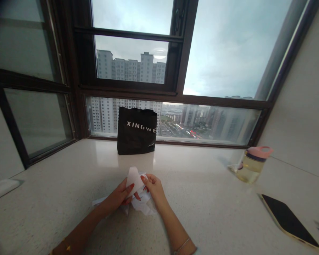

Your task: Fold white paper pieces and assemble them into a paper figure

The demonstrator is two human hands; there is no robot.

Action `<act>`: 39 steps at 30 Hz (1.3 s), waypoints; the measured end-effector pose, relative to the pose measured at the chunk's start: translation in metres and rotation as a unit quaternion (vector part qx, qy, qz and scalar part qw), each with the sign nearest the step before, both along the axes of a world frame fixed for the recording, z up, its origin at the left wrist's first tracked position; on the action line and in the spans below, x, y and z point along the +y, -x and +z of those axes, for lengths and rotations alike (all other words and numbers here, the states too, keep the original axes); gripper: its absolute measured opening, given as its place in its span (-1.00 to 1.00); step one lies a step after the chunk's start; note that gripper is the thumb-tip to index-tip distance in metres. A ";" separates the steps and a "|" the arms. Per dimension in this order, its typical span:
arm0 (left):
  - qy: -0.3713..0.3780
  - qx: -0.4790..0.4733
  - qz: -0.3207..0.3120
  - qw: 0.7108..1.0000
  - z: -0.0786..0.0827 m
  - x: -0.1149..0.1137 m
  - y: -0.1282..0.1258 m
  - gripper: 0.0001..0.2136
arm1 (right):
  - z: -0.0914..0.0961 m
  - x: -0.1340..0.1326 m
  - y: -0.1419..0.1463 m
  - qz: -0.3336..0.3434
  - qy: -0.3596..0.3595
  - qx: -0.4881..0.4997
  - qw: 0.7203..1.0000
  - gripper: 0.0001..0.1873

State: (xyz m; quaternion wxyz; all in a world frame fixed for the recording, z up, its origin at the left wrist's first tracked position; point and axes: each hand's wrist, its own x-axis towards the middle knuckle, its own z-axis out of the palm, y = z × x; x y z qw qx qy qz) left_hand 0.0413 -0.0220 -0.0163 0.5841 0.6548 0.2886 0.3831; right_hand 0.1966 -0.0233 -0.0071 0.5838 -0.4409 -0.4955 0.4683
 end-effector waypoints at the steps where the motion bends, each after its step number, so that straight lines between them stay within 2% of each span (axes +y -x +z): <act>1: 0.000 -0.003 0.001 1.000 0.001 0.001 0.000 -0.52 | 0.001 0.000 -0.002 0.004 0.001 0.001 1.000 -0.57; 6: 0.005 -0.002 -0.020 1.000 0.006 0.003 0.004 -0.49 | 0.002 -0.001 -0.008 -0.018 -0.001 0.018 1.000 -0.61; 9: -0.005 0.016 -0.002 1.000 0.007 0.005 0.009 -0.49 | 0.002 -0.001 -0.006 -0.018 -0.004 0.003 1.000 -0.60; 15: -0.043 0.074 0.105 0.991 0.006 0.010 0.016 -0.62 | 0.008 0.000 -0.007 -0.020 -0.021 0.003 1.000 -0.51; 20: -0.081 0.079 0.131 0.985 0.009 0.014 0.022 -0.72 | 0.002 0.002 0.000 0.013 -0.031 -0.037 0.999 -0.46; 25: -0.105 0.090 0.273 0.952 0.013 0.027 0.040 -0.82 | -0.013 0.004 0.002 -0.032 -0.055 -0.143 0.988 -0.54; 27: -0.082 0.106 0.300 0.945 0.014 0.032 0.048 -0.86 | -0.017 0.005 -0.001 -0.038 -0.052 -0.186 0.980 -0.57; 31: -0.039 0.130 0.298 0.945 0.012 0.040 0.055 -0.90 | -0.024 0.008 -0.006 -0.033 -0.047 -0.226 0.972 -0.58; 35: -0.056 0.161 0.289 0.942 0.010 0.039 0.056 -0.84 | -0.029 0.012 -0.009 -0.071 -0.066 -0.259 0.961 -0.60; 39: -0.030 0.140 0.208 0.967 0.009 0.034 0.054 -0.67 | -0.035 0.014 -0.013 -0.093 -0.030 -0.277 0.956 -0.54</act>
